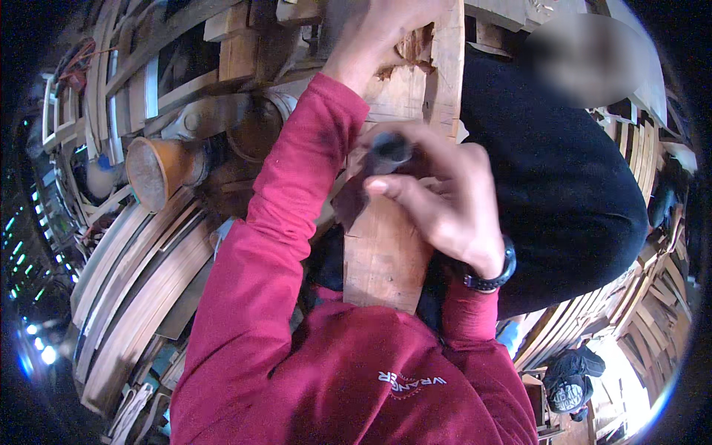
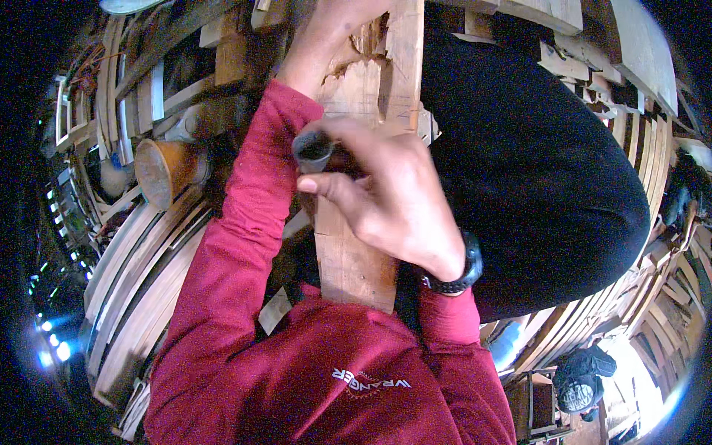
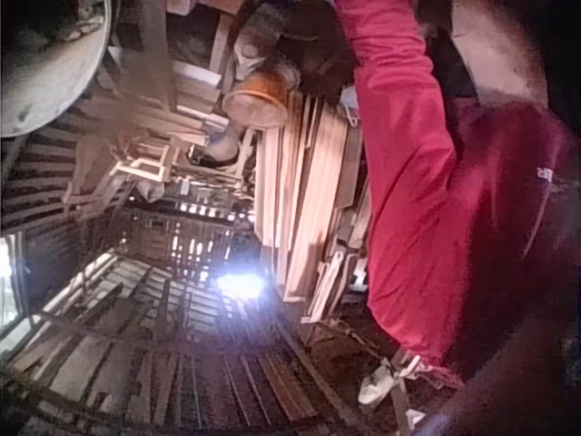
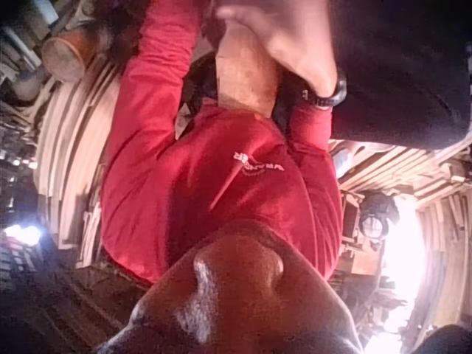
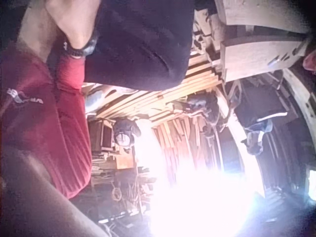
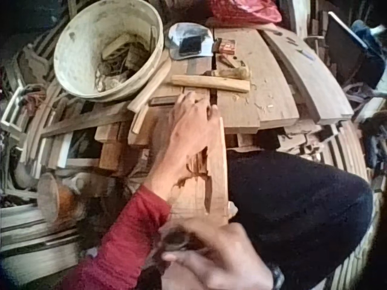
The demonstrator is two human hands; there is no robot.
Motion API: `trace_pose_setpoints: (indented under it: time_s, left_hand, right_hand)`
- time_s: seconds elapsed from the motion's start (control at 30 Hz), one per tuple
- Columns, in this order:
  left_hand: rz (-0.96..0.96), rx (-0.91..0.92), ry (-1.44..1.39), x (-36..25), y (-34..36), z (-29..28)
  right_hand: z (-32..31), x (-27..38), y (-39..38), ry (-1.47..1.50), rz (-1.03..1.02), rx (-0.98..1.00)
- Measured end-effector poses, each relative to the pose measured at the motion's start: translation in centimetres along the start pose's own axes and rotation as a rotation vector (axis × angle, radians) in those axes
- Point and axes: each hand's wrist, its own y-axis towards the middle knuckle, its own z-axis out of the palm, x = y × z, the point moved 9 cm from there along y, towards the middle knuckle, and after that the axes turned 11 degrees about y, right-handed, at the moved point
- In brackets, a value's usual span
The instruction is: The person carves a wooden board using a hand chisel before setting it down and picking up a phone.
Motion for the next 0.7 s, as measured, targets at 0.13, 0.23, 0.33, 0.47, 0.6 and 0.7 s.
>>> trace_pose_setpoints:
  time_s: [0.13,0.23,0.33,0.47,0.6,0.7]
  left_hand:
    - [0.0,-0.009,0.006,0.1,0.0,-0.3]
    - [-0.009,0.015,0.006,0.1,0.1,0.0]
    - [-0.025,0.056,0.013,-0.1,0.3,0.2]
    - [-0.088,0.036,-0.019,0.5,-0.2,0.1]
    - [-0.041,0.046,0.014,0.2,0.1,0.0]
    - [-0.011,0.054,0.036,0.0,0.2,0.1]
  right_hand:
    - [-1.6,-0.3,-0.5,0.111,0.101,-0.069]
    - [-2.1,-0.2,-0.3,0.136,0.125,-0.083]
    - [-2.6,0.4,-0.3,0.214,0.033,-0.192]
    - [-1.1,-0.8,0.0,-0.089,0.236,0.067]
    - [-1.1,-0.4,-0.3,0.131,0.091,-0.089]
    - [-1.9,-0.3,-0.1,0.105,0.129,-0.128]
